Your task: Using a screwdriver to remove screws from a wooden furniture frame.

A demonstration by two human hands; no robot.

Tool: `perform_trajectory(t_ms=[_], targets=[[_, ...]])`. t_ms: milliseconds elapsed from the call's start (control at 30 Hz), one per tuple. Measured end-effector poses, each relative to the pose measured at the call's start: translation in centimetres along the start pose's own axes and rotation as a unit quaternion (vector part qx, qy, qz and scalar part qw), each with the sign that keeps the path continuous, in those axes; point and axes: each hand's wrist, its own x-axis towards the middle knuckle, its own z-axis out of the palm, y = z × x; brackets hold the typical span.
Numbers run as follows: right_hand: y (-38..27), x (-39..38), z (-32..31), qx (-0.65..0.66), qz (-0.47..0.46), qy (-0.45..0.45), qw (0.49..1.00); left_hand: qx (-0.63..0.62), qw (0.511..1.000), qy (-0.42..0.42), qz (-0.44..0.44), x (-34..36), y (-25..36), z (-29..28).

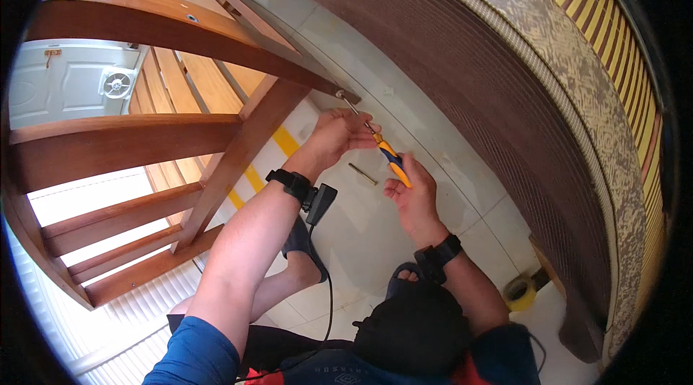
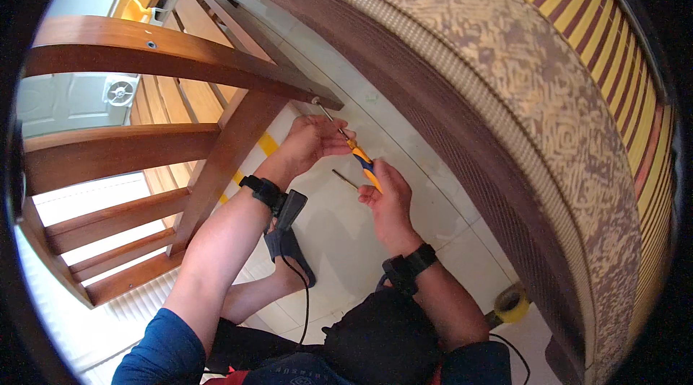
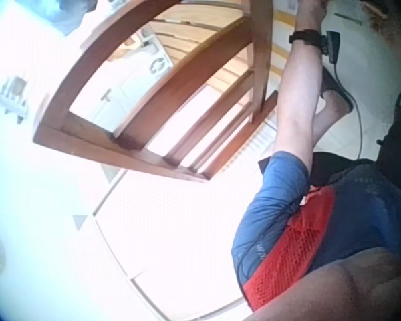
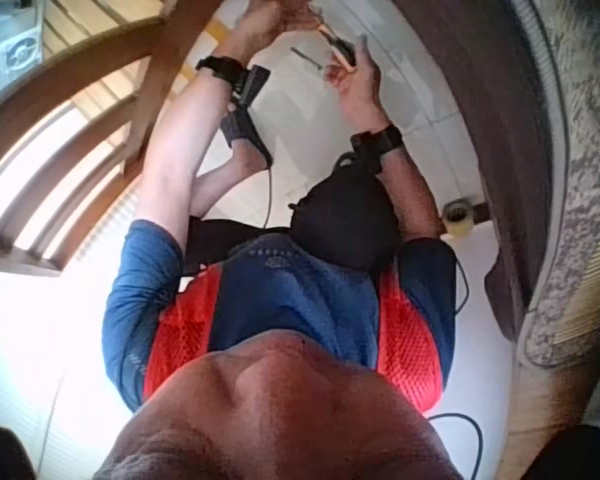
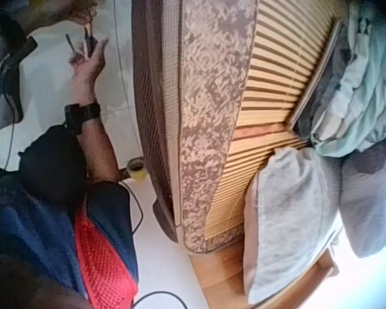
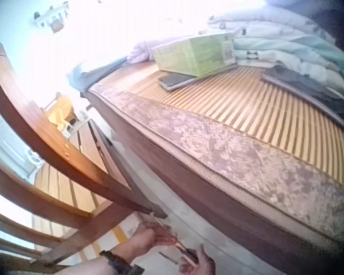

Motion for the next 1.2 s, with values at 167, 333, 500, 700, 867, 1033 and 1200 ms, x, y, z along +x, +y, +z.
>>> perform_trajectory(t_ms=[167, 333, 500, 700, 867, 1033, 1200], targets=[[0.8, 1.7, -3.1, 0.051, 0.084, -0.079, 0.992, -0.036, 0.999, -0.021, 0.014, -0.6, 0.3, 0.7], [2.6, 1.4, -1.2, -0.099, -0.211, 0.001, 0.973, 0.120, 0.990, 0.075, -0.003, -0.6, 0.4, 1.8], [-1.1, 0.5, -1.4, 0.024, 0.052, -0.032, 0.998, 0.089, 0.994, 0.066, 0.005, 0.2, 0.4, 0.9], [0.1, 1.2, -1.6, -0.128, -0.118, -0.020, 0.985, -0.053, 0.998, -0.038, 0.004, 0.8, -0.3, -0.2], [-3.2, -1.1, 1.6, -0.055, 0.071, 0.000, 0.996, -0.095, 0.990, -0.102, -0.002, 0.5, 0.2, -1.9], [-2.4, 0.8, -0.2, -0.111, 0.038, -0.035, 0.992, -0.111, 0.985, -0.131, 0.002, 0.4, 0.2, -1.8], [-1.8, 0.3, 0.8, -0.197, -0.080, 0.028, 0.977, 0.031, 0.995, -0.086, -0.033, 0.8, 0.7, -1.8]])
